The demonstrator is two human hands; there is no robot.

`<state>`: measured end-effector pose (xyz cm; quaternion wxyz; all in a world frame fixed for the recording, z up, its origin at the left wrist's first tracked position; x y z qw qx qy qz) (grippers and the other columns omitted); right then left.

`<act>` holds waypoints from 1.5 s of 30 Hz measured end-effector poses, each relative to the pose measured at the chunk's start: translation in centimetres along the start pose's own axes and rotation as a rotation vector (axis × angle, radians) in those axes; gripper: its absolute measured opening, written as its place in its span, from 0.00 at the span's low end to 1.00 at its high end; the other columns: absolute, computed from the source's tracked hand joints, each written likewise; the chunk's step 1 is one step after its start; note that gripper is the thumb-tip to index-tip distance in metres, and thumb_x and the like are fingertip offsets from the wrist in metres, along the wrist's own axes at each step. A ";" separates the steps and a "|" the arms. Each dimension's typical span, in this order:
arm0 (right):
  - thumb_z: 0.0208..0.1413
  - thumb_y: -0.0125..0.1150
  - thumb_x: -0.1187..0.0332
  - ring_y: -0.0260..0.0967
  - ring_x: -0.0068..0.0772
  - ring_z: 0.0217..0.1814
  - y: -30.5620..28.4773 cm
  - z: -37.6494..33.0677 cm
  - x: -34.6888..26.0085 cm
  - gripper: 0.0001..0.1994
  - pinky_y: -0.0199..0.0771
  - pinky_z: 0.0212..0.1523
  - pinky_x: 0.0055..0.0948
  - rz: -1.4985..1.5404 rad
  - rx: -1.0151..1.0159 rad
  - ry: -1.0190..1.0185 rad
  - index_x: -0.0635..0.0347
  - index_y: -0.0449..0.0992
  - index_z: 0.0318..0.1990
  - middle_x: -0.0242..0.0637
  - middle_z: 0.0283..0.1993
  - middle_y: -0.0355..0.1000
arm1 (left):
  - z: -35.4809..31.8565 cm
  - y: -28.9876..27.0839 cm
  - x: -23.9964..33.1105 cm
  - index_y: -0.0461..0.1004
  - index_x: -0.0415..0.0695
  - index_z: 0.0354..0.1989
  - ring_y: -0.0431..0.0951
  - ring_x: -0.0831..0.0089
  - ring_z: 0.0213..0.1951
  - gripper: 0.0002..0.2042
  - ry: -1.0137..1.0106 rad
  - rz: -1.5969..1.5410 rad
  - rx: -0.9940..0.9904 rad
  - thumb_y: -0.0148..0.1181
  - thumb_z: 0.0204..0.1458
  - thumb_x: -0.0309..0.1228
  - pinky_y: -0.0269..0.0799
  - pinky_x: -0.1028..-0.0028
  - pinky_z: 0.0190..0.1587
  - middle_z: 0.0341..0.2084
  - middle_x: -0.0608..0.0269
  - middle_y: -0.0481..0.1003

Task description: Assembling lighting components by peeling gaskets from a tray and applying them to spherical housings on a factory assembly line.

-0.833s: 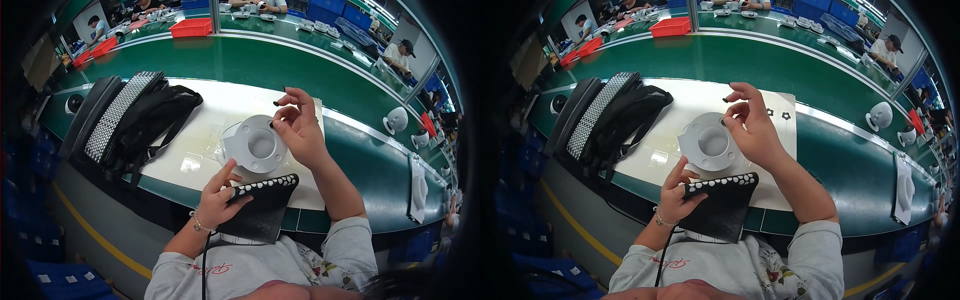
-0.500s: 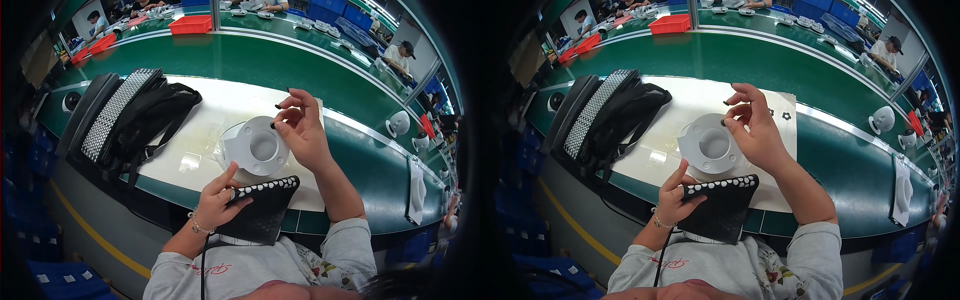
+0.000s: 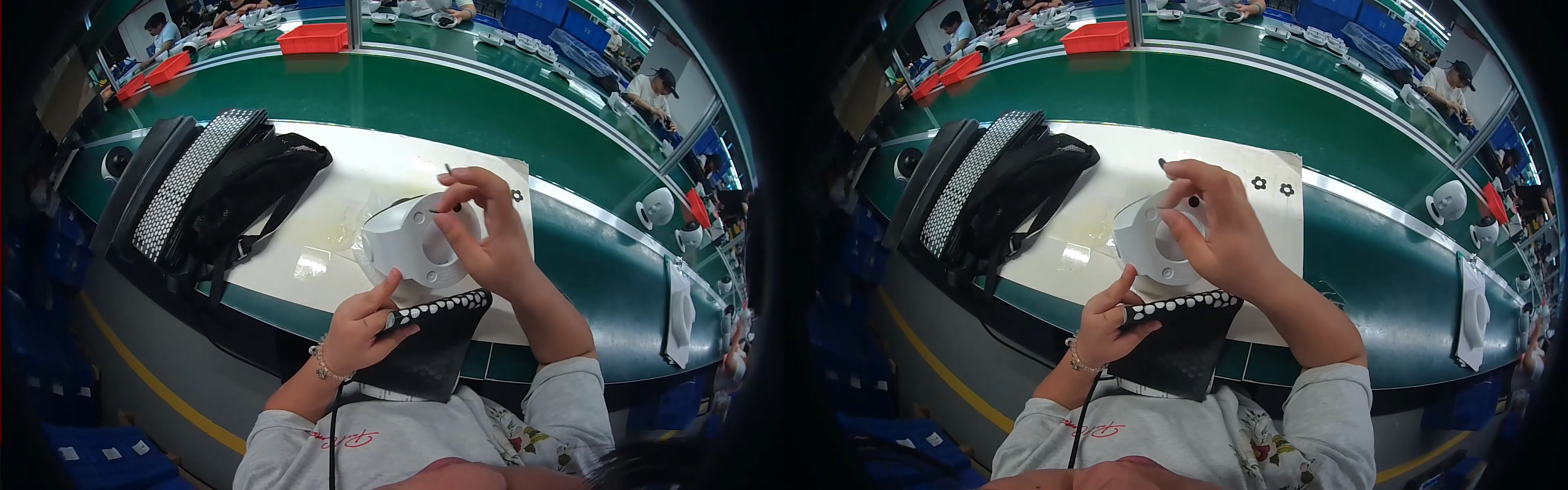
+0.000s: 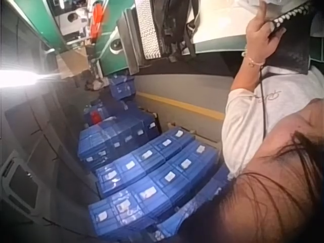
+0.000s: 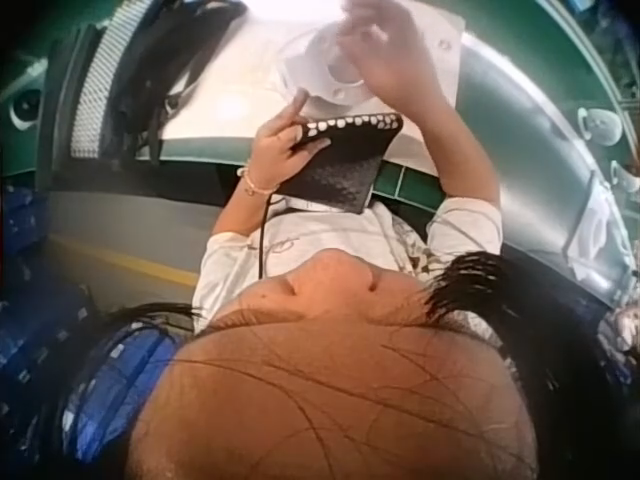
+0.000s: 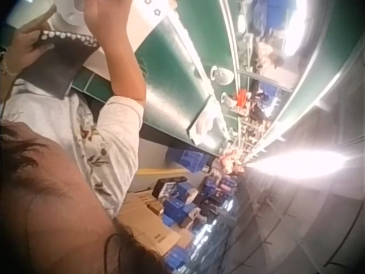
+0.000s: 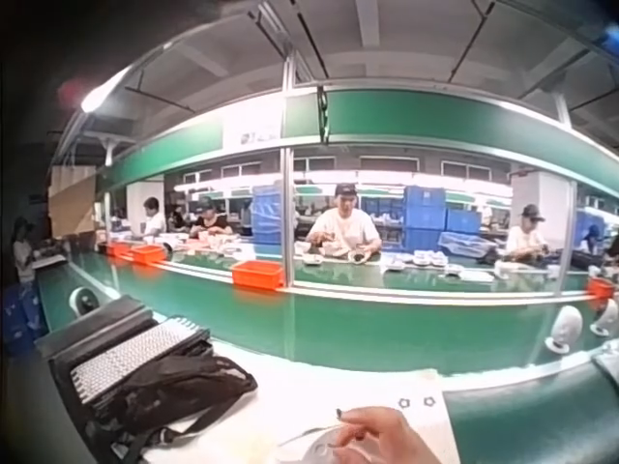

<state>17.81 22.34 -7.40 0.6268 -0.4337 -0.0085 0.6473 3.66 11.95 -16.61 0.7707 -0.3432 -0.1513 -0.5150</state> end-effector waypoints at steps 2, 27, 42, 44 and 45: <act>0.50 0.52 0.78 0.65 0.26 0.43 1.0 0.1 0.6 0.22 0.62 0.50 0.32 0.104 -0.034 0.100 0.59 0.55 0.53 0.40 0.45 0.63 | -0.1 0.1 -0.1 0.68 0.38 0.19 0.73 0.69 0.23 0.12 -0.007 -0.001 0.004 0.68 0.30 0.25 0.70 0.76 0.28 0.52 0.46 0.64; 0.54 0.54 0.65 0.22 0.52 0.70 1.0 -4.4 0.0 0.06 0.40 0.63 0.43 0.049 -0.165 0.169 0.58 0.70 0.32 0.48 0.67 0.40 | 0.0 0.0 -0.2 0.65 0.36 0.16 0.72 0.65 0.23 0.14 0.026 0.022 0.062 0.68 0.28 0.25 0.69 0.76 0.27 0.52 0.50 0.65; 0.49 0.56 0.57 0.48 0.44 0.64 0.8 -6.5 -1.9 0.13 0.42 0.59 0.43 -0.706 -0.136 -0.285 0.47 0.75 0.41 0.38 0.58 0.60 | -0.2 0.2 -0.7 0.68 0.34 0.15 0.68 0.69 0.18 0.13 -0.023 0.056 0.072 0.69 0.28 0.25 0.67 0.77 0.24 0.50 0.50 0.67; 0.48 0.58 0.57 0.48 0.43 0.64 0.7 -6.7 -1.5 0.13 0.43 0.58 0.43 -0.549 -0.088 -0.198 0.48 0.76 0.40 0.36 0.57 0.61 | -0.3 0.2 -0.7 0.68 0.34 0.16 0.69 0.68 0.18 0.13 -0.016 0.051 0.070 0.68 0.28 0.25 0.67 0.77 0.24 0.50 0.50 0.67; 0.47 0.59 0.58 0.49 0.43 0.64 0.4 -6.9 -1.2 0.13 0.43 0.58 0.43 -0.390 -0.041 -0.113 0.48 0.76 0.39 0.35 0.56 0.62 | -0.3 0.1 -0.7 0.68 0.34 0.16 0.70 0.68 0.19 0.13 -0.010 0.046 0.070 0.68 0.28 0.25 0.68 0.77 0.25 0.50 0.49 0.66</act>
Point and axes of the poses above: each hand's wrist, its own z-axis towards the middle knuckle, its own y-axis out of the palm, x = y × z, the point moved 4 cm from there along z, towards the middle knuckle
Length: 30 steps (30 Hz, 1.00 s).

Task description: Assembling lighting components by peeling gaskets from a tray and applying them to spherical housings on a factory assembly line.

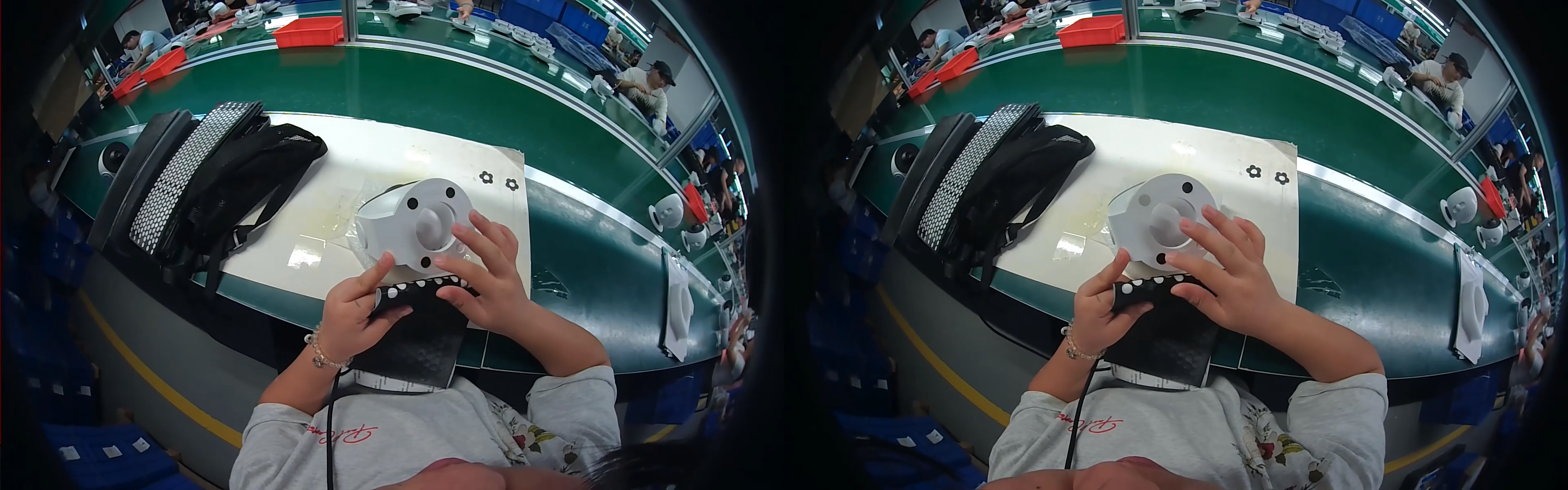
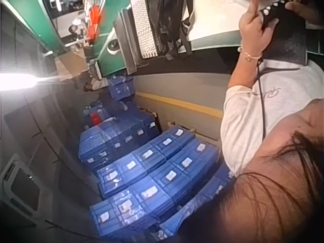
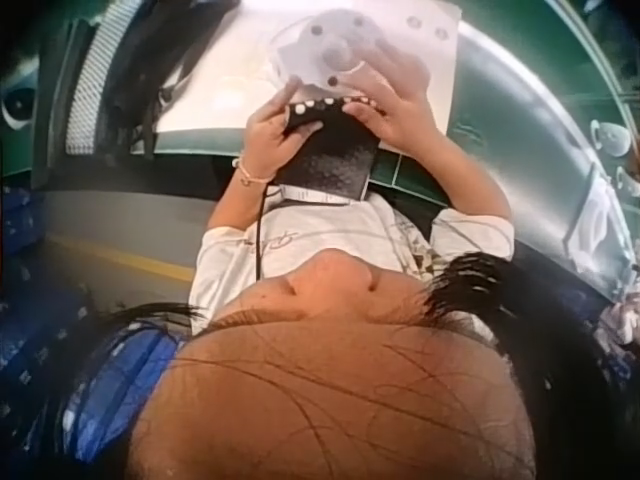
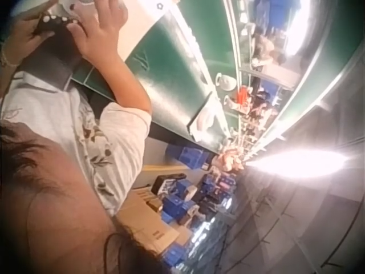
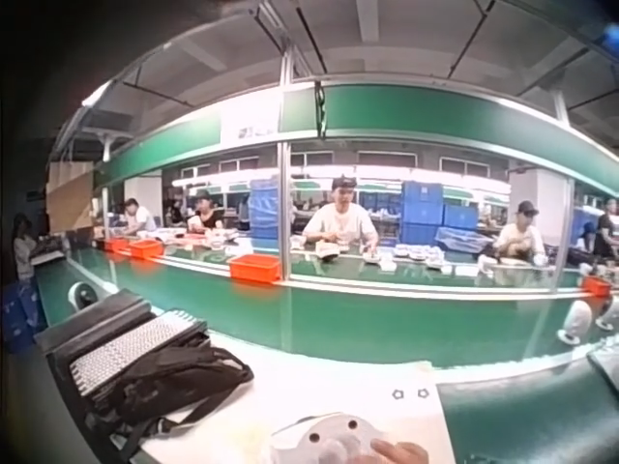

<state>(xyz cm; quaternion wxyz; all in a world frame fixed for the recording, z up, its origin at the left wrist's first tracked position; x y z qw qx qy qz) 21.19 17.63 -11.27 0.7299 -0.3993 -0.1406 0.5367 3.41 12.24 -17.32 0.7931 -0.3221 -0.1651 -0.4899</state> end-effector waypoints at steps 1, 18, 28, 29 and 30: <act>0.47 0.59 0.58 0.49 0.43 0.64 -0.1 0.1 -0.1 0.13 0.43 0.58 0.43 -0.002 0.001 0.005 0.48 0.76 0.39 0.35 0.56 0.62 | 0.0 -0.1 0.0 0.68 0.34 0.16 0.70 0.68 0.19 0.13 0.001 -0.003 -0.004 0.68 0.28 0.25 0.68 0.77 0.25 0.50 0.49 0.66; 0.49 0.58 0.66 0.49 0.46 0.62 0.2 -0.4 0.1 0.05 0.46 0.59 0.43 0.144 0.010 0.060 0.56 0.70 0.28 0.42 0.57 0.58 | -0.4 -0.2 -0.1 0.74 0.32 0.29 0.76 0.69 0.29 0.13 -0.038 -0.035 -0.062 0.66 0.30 0.18 0.71 0.75 0.35 0.52 0.44 0.63; 0.54 0.51 0.66 0.41 0.50 0.66 -0.1 0.2 3.0 0.06 0.41 0.62 0.43 0.232 -0.046 0.321 0.58 0.68 0.31 0.46 0.61 0.53 | -0.2 0.1 0.2 0.72 0.34 0.23 0.72 0.68 0.24 0.12 -0.063 0.008 0.003 0.68 0.30 0.23 0.69 0.76 0.28 0.50 0.50 0.67; 0.53 0.52 0.66 0.42 0.49 0.66 -0.1 0.2 3.0 0.06 0.41 0.61 0.42 0.221 -0.029 0.303 0.58 0.69 0.31 0.44 0.60 0.54 | -0.2 0.1 0.1 0.73 0.35 0.24 0.72 0.68 0.24 0.12 -0.063 0.011 0.004 0.68 0.30 0.23 0.69 0.76 0.28 0.50 0.51 0.67; 0.53 0.53 0.67 0.43 0.48 0.66 -0.1 0.1 3.0 0.05 0.41 0.60 0.41 0.210 -0.013 0.285 0.57 0.70 0.30 0.43 0.60 0.54 | -0.3 0.1 0.1 0.74 0.35 0.26 0.72 0.68 0.24 0.12 -0.064 0.014 0.006 0.68 0.30 0.23 0.69 0.76 0.28 0.50 0.52 0.68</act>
Point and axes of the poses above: each hand's wrist, its own z-axis towards the middle knuckle, its own y-axis out of the palm, x = y × z, the point moved 4 cm from there along z, towards the middle knuckle
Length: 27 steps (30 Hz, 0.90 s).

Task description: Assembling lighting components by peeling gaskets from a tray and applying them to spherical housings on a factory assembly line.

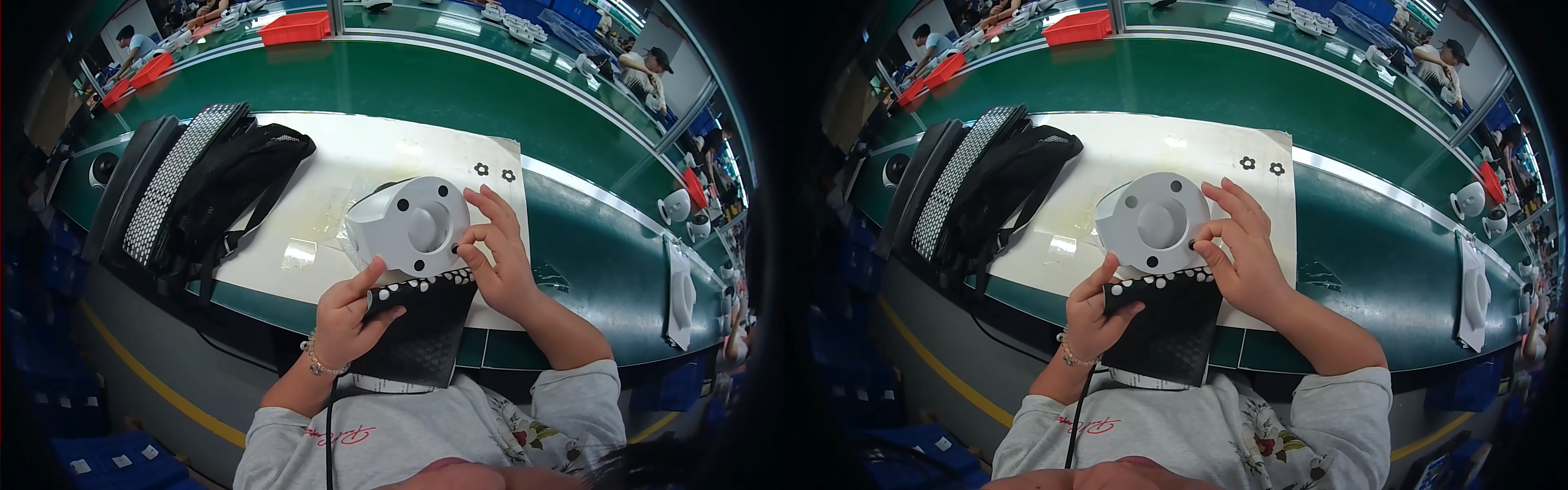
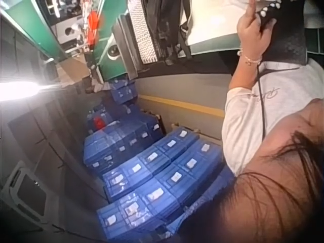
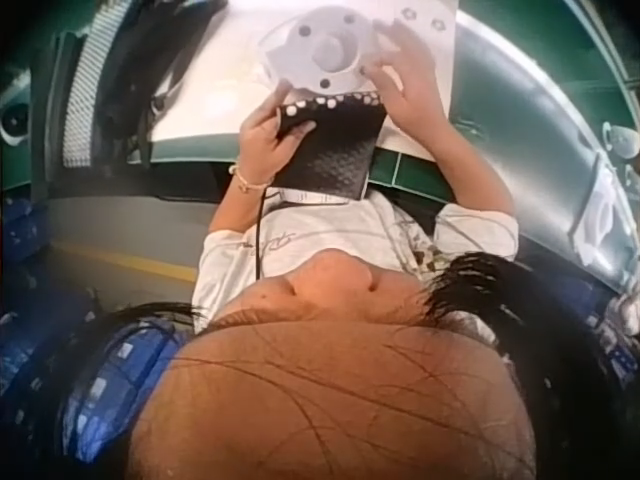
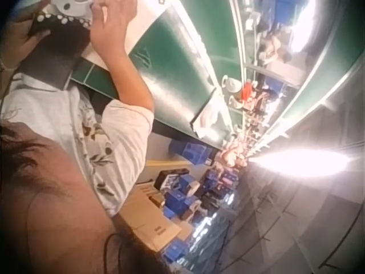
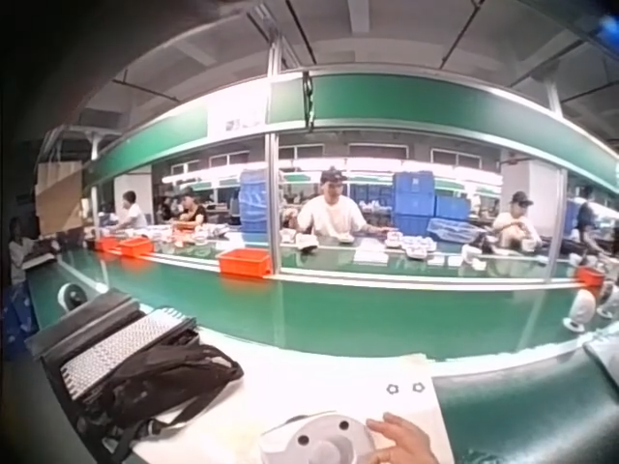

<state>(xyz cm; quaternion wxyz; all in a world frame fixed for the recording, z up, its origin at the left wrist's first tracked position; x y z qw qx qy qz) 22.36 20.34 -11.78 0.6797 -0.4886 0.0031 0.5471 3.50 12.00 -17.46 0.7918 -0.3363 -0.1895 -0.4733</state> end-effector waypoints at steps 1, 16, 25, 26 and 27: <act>0.53 0.53 0.67 0.43 0.48 0.66 0.1 -0.1 0.1 0.05 0.41 0.60 0.41 0.001 0.000 0.001 0.57 0.70 0.30 0.43 0.60 0.54 | 0.0 0.0 0.0 0.74 0.35 0.26 0.72 0.68 0.24 0.12 -0.001 0.000 -0.001 0.68 0.30 0.23 0.69 0.76 0.28 0.50 0.52 0.68; 0.49 0.59 0.64 0.62 0.27 0.47 2.4 -1.2 4.0 0.14 0.57 0.50 0.28 0.875 0.125 0.522 0.59 0.68 0.42 0.35 0.43 0.65 | 0.0 -0.1 0.1 0.66 0.34 0.16 0.76 0.66 0.29 0.13 0.009 -0.020 -0.048 0.68 0.29 0.21 0.72 0.74 0.31 0.50 0.45 0.66; 0.51 0.57 0.66 0.66 0.21 0.43 -2.2 2.6 6.9 0.15 0.64 0.47 0.24 1.182 0.109 0.559 0.62 0.66 0.44 0.34 0.41 0.68 | -0.1 -0.5 0.7 0.72 0.35 0.24 0.78 0.66 0.34 0.12 0.025 -0.004 -0.085 0.67 0.30 0.20 0.72 0.74 0.35 0.49 0.49 0.68; 0.51 0.57 0.66 0.66 0.21 0.43 -2.9 3.1 8.0 0.15 0.64 0.47 0.24 1.168 0.134 0.551 0.62 0.66 0.44 0.34 0.41 0.68 | -0.1 -0.6 0.6 0.72 0.36 0.25 0.78 0.66 0.34 0.12 0.011 0.019 -0.077 0.67 0.30 0.20 0.72 0.74 0.36 0.49 0.50 0.68; 0.50 0.56 0.66 0.66 0.23 0.41 -4.0 3.7 9.0 0.12 0.65 0.44 0.25 0.688 0.184 0.530 0.61 0.68 0.41 0.33 0.39 0.68 | -0.5 -0.5 0.3 0.75 0.36 0.31 0.75 0.67 0.36 0.12 -0.064 -0.023 -0.081 0.64 0.34 0.21 0.70 0.74 0.39 0.47 0.49 0.68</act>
Point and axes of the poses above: each hand's wrist, its own z-axis towards the middle knuckle, its own y-axis out of the palm, x = y × z, the point moved 4 cm from there along z, towards the middle knuckle
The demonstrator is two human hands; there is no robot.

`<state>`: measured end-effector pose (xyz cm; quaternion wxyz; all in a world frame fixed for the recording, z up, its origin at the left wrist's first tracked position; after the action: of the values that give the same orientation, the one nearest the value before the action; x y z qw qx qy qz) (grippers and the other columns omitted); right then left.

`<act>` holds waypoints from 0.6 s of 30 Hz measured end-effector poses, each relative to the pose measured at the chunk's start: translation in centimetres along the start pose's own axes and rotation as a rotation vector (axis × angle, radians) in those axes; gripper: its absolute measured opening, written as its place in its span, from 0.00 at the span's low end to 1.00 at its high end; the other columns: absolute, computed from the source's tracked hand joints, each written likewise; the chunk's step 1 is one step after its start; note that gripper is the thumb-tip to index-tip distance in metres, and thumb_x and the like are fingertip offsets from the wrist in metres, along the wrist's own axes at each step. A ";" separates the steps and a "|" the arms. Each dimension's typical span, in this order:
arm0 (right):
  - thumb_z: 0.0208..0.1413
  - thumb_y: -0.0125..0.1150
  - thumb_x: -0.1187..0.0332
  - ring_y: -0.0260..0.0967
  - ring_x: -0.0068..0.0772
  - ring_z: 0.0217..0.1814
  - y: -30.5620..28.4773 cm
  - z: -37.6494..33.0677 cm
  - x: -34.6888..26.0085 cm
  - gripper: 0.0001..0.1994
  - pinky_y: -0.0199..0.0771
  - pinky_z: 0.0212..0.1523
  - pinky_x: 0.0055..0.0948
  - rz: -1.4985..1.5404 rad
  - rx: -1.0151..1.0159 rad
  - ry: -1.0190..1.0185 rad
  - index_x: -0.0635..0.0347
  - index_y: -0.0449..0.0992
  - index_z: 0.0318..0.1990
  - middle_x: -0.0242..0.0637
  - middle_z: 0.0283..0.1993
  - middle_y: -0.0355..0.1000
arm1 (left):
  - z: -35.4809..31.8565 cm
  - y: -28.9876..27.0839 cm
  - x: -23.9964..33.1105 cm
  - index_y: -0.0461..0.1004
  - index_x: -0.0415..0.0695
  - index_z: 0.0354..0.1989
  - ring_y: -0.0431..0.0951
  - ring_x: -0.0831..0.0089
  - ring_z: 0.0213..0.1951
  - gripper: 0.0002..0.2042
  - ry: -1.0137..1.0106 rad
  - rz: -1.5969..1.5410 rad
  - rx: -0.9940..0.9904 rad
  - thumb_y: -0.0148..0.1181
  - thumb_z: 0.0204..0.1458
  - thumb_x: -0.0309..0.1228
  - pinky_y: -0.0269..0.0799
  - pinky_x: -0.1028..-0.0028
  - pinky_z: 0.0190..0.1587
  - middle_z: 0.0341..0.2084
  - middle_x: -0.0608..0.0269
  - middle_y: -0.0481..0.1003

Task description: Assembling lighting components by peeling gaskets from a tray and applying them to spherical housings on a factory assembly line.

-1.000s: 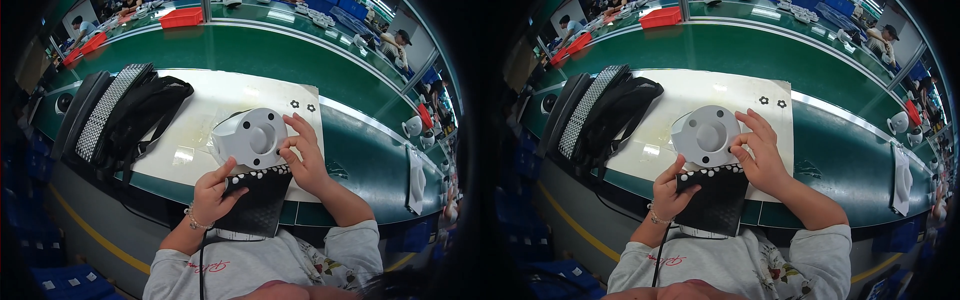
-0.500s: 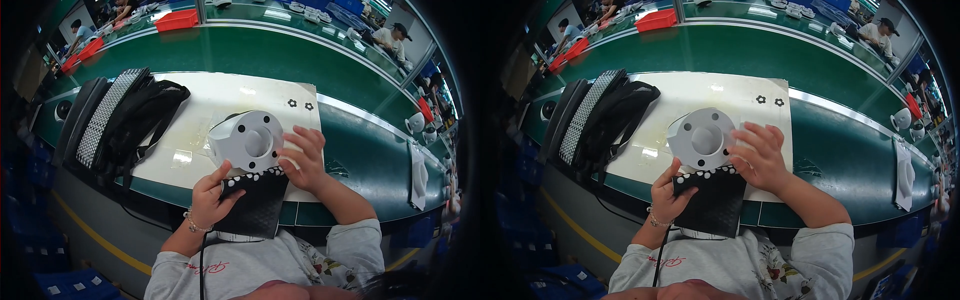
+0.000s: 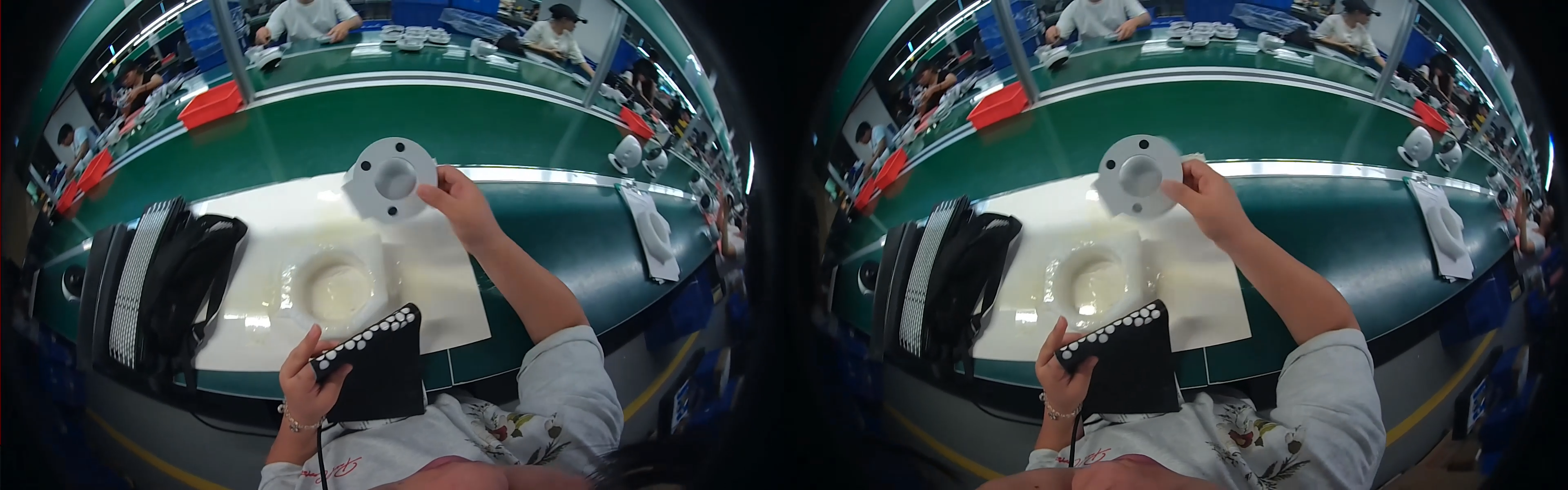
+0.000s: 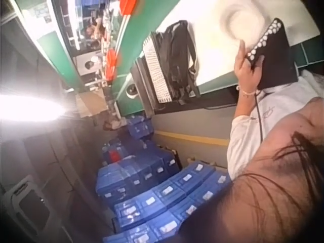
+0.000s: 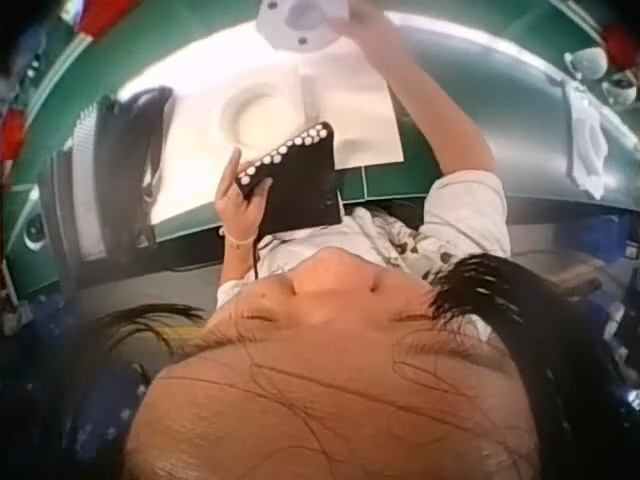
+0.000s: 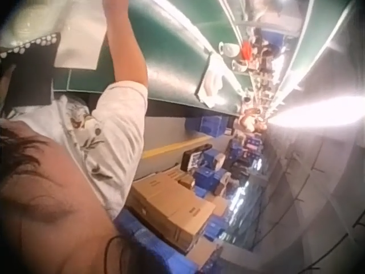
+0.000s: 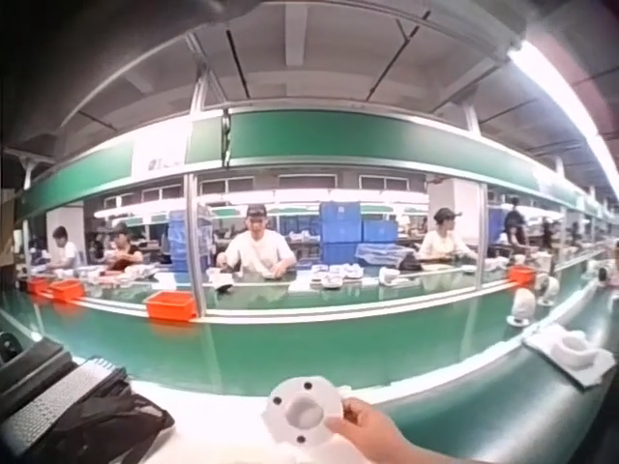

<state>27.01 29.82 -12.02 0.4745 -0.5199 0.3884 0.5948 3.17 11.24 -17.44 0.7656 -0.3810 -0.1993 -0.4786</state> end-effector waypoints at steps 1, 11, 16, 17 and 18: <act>0.50 0.56 0.67 0.67 0.25 0.39 -1.1 1.1 -0.3 0.10 0.65 0.41 0.26 -0.441 0.139 -0.106 0.59 0.69 0.38 0.33 0.37 0.68 | 0.0 0.0 0.1 0.75 0.36 0.31 0.75 0.67 0.36 0.12 0.015 -0.009 -0.005 0.64 0.34 0.21 0.70 0.74 0.39 0.47 0.49 0.68; 0.48 0.48 0.69 0.66 0.37 0.42 -14.6 9.5 8.7 0.08 0.65 0.38 0.38 -1.689 0.519 -0.130 0.56 0.73 0.33 0.36 0.34 0.69 | 0.1 0.3 0.3 0.71 0.33 0.28 0.75 0.64 0.37 0.13 0.002 0.034 0.024 0.65 0.31 0.20 0.69 0.73 0.40 0.47 0.51 0.69; 0.49 0.49 0.64 0.66 0.36 0.43 -15.2 8.4 9.9 0.09 0.65 0.41 0.39 -1.593 0.614 -0.064 0.57 0.73 0.33 0.36 0.37 0.70 | 0.5 0.0 0.4 0.72 0.33 0.29 0.74 0.64 0.37 0.13 -0.079 0.015 0.012 0.64 0.31 0.19 0.69 0.73 0.41 0.46 0.50 0.70; 0.48 0.50 0.64 0.66 0.36 0.43 -14.8 8.0 9.9 0.09 0.65 0.41 0.39 -1.561 0.643 -0.103 0.57 0.73 0.33 0.36 0.37 0.70 | 0.8 0.0 0.6 0.72 0.34 0.30 0.74 0.65 0.37 0.14 -0.119 -0.020 0.007 0.64 0.30 0.19 0.69 0.73 0.41 0.45 0.50 0.70; 0.47 0.51 0.63 0.66 0.37 0.43 -14.5 7.7 9.8 0.09 0.65 0.41 0.40 -1.530 0.673 -0.144 0.57 0.74 0.32 0.36 0.37 0.70 | 1.2 -0.2 1.1 0.72 0.34 0.30 0.74 0.65 0.37 0.14 -0.109 -0.024 0.002 0.64 0.30 0.19 0.69 0.73 0.41 0.45 0.50 0.70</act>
<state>39.08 42.33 -19.99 0.9005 -0.4313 0.0544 -0.0071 3.61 11.45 -15.87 0.7482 -0.4033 -0.2457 -0.4660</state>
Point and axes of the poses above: each hand's wrist, its own z-axis towards the middle knuckle, its own y-axis out of the palm, x = y × z, the point moved 4 cm from there along z, towards the middle knuckle
